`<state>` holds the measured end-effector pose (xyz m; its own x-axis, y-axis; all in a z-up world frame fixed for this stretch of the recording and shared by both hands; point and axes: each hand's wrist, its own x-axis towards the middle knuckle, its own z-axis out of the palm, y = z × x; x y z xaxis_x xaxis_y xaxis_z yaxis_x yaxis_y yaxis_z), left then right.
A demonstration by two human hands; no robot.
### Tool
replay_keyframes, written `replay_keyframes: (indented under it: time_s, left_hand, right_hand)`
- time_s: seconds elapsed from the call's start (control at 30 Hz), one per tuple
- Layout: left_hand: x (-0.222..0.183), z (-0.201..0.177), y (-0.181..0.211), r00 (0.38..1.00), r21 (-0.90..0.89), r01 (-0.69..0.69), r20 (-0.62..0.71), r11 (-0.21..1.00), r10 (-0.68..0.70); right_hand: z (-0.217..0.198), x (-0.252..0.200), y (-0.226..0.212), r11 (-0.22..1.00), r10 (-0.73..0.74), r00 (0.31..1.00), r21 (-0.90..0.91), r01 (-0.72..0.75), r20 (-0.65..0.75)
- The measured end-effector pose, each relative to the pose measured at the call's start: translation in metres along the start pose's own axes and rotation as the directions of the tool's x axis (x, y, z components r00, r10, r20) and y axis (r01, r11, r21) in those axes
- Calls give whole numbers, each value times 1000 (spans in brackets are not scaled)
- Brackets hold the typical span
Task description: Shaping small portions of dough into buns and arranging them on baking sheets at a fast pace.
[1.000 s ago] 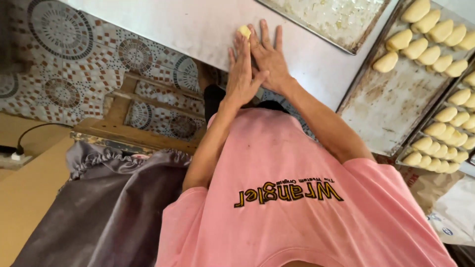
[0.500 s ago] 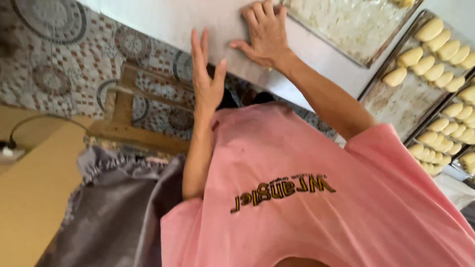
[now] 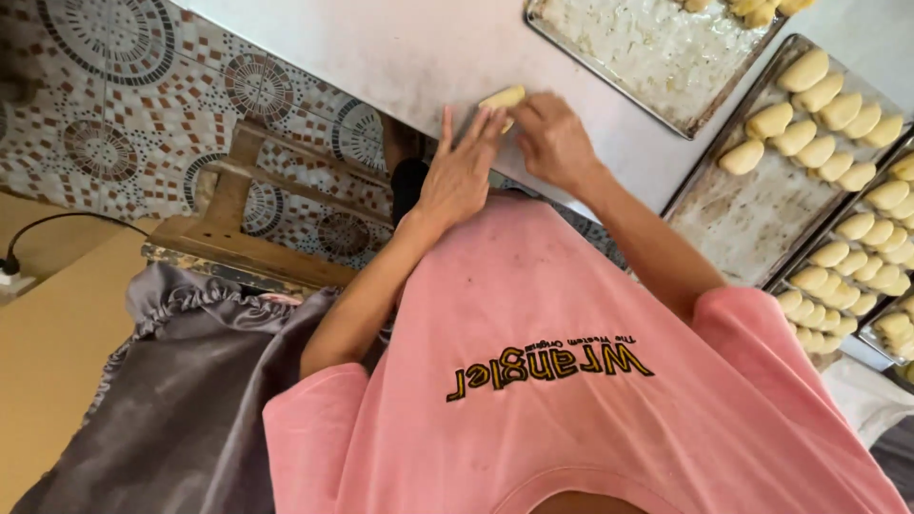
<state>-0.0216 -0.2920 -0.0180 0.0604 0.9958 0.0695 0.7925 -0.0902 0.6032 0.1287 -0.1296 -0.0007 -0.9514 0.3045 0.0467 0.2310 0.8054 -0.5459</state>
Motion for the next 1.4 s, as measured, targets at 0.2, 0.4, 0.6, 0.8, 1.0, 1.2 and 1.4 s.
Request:
replay_keyframes:
  time_s: [0.2,0.4,0.6,0.8,1.0,1.2,1.4]
  left_hand:
    - [-10,-9,5,999,-43,-41,8,998,42]
    - [5,-69,-40,977,-35,-6,-213,999,-1]
    - [105,-119,-74,958,-100,-31,-287,995,1]
    - [176,-67,-105,976,234,206,25,950,-218]
    - [146,-49,-93,981,155,125,-164,980,-99]
    - [123,-56,-56,851,-214,464,-161,860,-499]
    - [107,-37,-13,938,-546,-26,-304,838,-169]
  right_hand:
    - [-45,85,-42,981,108,911,-104,-162,-398]
    - [49,64,-19,861,310,903,-316,-399,-298]
    - [39,21,-16,854,520,850,-65,-516,83]
    - [21,-71,-12,719,582,787,582,-380,-205]
    - [-104,-264,51,236,969,211,712,-662,-125]
    - [-78,-357,191,512,859,383,584,-630,-339]
    - [-89,-219,103,722,674,404,437,-536,-618]
